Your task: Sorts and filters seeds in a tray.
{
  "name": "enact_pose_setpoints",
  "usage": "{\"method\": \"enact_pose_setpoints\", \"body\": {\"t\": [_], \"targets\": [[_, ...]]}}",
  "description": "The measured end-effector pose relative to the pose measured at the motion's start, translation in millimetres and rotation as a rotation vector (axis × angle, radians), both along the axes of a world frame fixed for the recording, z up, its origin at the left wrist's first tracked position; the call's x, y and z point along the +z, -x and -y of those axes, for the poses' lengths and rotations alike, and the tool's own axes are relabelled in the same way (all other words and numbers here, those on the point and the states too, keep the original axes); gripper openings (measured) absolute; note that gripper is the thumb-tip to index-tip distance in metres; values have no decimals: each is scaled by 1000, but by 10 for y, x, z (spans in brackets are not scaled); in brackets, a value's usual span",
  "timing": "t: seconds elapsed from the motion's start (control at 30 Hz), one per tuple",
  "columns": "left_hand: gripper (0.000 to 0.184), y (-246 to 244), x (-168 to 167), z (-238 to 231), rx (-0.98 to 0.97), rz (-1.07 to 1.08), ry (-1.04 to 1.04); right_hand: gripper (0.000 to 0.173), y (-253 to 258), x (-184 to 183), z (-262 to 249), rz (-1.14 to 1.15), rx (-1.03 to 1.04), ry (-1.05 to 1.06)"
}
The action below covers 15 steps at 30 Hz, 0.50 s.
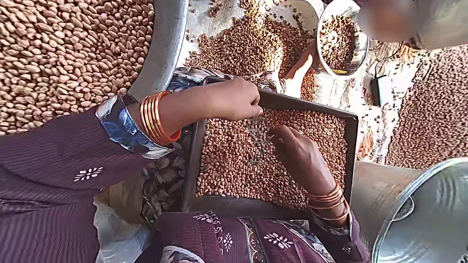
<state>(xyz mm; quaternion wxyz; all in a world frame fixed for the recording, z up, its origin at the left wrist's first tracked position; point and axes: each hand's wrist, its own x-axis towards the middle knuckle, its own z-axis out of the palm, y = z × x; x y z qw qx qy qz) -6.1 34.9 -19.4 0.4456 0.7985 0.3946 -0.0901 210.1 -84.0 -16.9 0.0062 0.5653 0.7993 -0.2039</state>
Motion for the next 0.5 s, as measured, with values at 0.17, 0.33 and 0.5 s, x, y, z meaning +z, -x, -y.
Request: {"method": "enact_pose_setpoints", "body": {"t": [0.17, 0.33, 0.5], "targets": [[14, 38, -137, 106, -260, -186, -146, 28, 208, -9, 154, 171, 145, 688], [5, -24, -134, 287, -386, -297, -223, 19, 174, -139, 177, -388, 273, 321], [10, -141, -81, 421, -388, -414, -256, 16, 69, -86, 38, -251, 175, 66]]}}
